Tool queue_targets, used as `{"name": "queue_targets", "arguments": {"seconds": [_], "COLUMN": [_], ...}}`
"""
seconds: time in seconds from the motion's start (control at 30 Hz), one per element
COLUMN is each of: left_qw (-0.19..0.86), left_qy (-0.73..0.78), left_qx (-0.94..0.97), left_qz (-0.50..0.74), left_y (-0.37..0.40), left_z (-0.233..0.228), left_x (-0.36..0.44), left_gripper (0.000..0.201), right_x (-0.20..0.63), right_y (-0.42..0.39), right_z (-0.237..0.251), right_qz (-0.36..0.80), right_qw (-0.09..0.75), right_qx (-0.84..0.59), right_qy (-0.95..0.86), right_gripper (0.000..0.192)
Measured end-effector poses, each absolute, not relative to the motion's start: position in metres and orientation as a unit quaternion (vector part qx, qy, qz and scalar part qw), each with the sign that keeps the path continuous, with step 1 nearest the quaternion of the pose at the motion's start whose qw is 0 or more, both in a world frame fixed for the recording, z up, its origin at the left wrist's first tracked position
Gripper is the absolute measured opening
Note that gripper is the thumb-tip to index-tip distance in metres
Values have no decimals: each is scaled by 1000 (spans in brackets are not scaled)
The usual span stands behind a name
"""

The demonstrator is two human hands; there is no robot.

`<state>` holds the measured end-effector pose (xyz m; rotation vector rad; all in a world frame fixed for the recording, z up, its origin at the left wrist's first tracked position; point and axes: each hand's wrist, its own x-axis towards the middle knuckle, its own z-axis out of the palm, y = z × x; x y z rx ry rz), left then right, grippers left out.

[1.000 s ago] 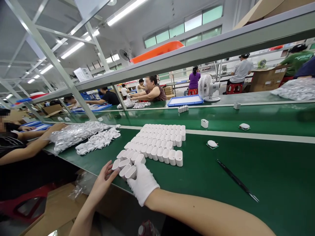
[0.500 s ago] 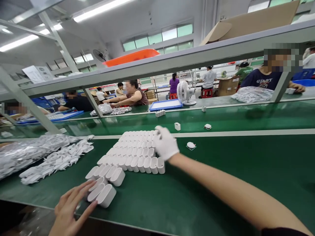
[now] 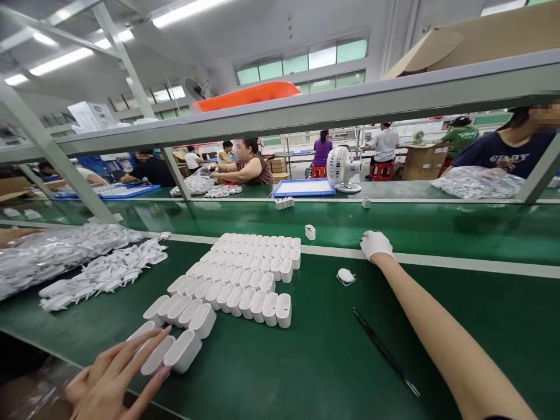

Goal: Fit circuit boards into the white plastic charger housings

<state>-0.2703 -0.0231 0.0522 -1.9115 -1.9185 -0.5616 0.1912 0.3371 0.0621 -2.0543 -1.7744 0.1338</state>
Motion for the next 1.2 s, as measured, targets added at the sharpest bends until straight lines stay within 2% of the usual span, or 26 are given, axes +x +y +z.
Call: {"name": "queue_targets", "arguments": {"seconds": [0.1, 0.27, 0.47, 0.63, 0.7, 0.77, 0.83, 0.97, 1.03, 1.1, 1.17, 1.2], "left_qw": [219, 254, 285, 279, 269, 226, 132, 13, -41, -99, -162, -194], "left_qy": [-643, -612, -600, -638, -645, -640, -620, -619, -646, -672, -680, -675], "left_qx": [-712, -723, -719, -687, -678, -684, -701, -686, -654, -612, -584, -581], "left_qz": [-180, -196, -204, -210, -227, -269, -327, -382, -392, -405, -413, -411], "left_y": [-19, -13, -2, 1, -2, -3, -1, 11, 16, 17, 16, 15], "left_z": [55, 52, 59, 68, 70, 72, 70, 55, 46, 40, 39, 39], "left_x": [-260, -255, -233, -215, -203, -183, -154, -89, -67, -58, -60, -63], "left_gripper": [46, 31, 19, 24, 22, 23, 27, 25, 19, 2, 33, 51], "right_x": [190, 209, 224, 218, 222, 228, 234, 239, 240, 240, 239, 237], "right_y": [317, 250, 215, 211, 205, 200, 196, 190, 184, 178, 174, 174], "right_z": [65, 53, 37, 40, 41, 42, 43, 53, 60, 66, 67, 67], "right_qz": [70, 122, 93, 79, 106, 124, 131, 182, 238, 298, 326, 324], "right_qw": [207, 142, 222, 185, 180, 173, 162, 120, 118, 120, 125, 131], "right_qx": [-711, -601, -647, -617, -607, -593, -564, -569, -591, -595, -596, -597], "right_qy": [-668, -777, -724, -761, -767, -776, -799, -793, -762, -737, -723, -722], "right_gripper": [51, 51, 72, 46, 47, 59, 67, 58, 70, 86, 91, 87]}}
